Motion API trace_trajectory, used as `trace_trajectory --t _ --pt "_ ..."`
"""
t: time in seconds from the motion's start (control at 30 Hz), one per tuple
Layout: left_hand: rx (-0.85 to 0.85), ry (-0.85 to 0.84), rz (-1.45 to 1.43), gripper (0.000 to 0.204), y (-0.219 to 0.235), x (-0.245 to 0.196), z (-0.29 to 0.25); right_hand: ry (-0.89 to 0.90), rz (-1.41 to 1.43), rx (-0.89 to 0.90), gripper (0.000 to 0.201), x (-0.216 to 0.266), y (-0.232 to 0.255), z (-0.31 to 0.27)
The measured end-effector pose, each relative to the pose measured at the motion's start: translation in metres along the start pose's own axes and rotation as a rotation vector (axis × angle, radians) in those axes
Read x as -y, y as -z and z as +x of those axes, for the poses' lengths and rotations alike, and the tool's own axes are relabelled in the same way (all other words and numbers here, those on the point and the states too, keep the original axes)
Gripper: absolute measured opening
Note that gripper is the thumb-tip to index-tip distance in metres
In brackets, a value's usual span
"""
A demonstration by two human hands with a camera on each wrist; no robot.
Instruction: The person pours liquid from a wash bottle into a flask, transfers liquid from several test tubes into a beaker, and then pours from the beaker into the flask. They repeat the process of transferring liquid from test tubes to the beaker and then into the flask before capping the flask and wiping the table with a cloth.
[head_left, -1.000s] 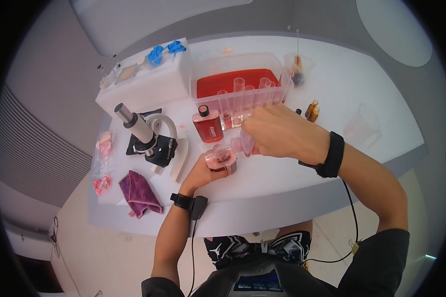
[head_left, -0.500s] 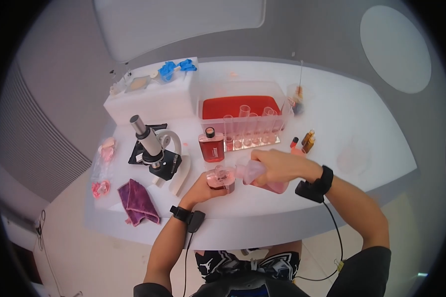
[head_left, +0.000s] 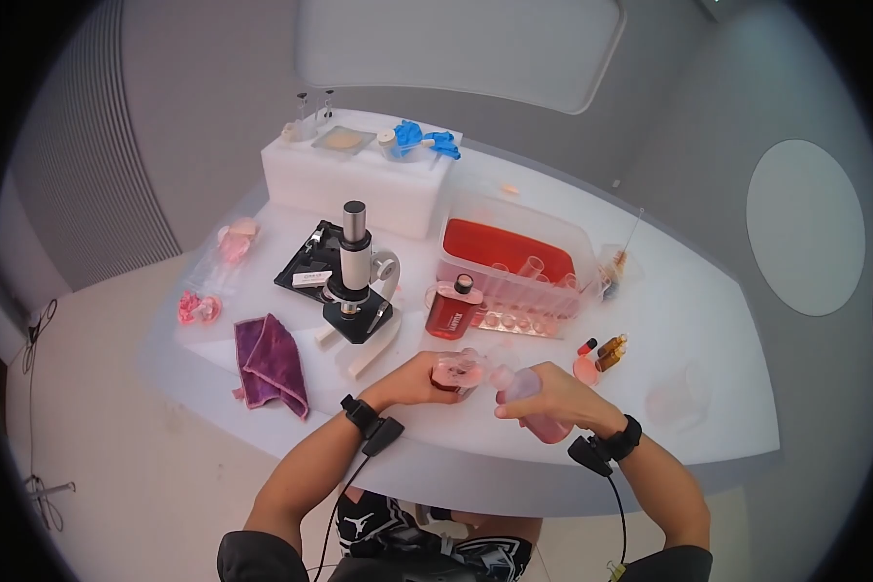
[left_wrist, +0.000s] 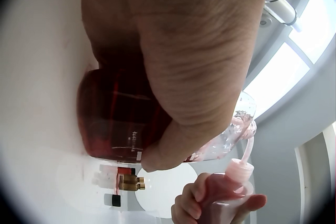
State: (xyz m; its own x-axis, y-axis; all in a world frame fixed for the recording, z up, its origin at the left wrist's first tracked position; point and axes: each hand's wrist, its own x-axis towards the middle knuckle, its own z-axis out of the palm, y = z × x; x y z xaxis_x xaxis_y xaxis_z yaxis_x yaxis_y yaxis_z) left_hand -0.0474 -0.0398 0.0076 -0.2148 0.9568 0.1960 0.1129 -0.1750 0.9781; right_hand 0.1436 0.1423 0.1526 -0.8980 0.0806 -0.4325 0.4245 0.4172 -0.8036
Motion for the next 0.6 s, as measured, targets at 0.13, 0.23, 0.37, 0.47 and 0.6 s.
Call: trace_trajectory --t 0.13,0.23,0.37,0.47,0.6 --pt "0.018 -0.002 0.009 0.046 0.002 0.004 0.001 0.079 -0.169 -0.116 0.045 -0.003 -0.002 0.0" --pt "0.016 0.031 -0.019 0.048 0.001 -0.007 -0.001 0.078 -0.224 -0.188 0.045 -0.004 -0.004 -0.002" --pt "0.022 0.043 -0.029 0.048 0.001 0.0 0.0 0.056 -0.235 -0.219 0.045 0.004 -0.006 -0.007" --pt "0.023 0.052 -0.028 0.049 0.003 0.005 0.0 0.064 -0.212 -0.227 0.046 -0.004 -0.004 -0.003" --pt "0.011 0.044 0.001 0.048 0.003 0.004 0.0 0.077 -0.147 -0.223 0.053 -0.016 -0.004 0.0"
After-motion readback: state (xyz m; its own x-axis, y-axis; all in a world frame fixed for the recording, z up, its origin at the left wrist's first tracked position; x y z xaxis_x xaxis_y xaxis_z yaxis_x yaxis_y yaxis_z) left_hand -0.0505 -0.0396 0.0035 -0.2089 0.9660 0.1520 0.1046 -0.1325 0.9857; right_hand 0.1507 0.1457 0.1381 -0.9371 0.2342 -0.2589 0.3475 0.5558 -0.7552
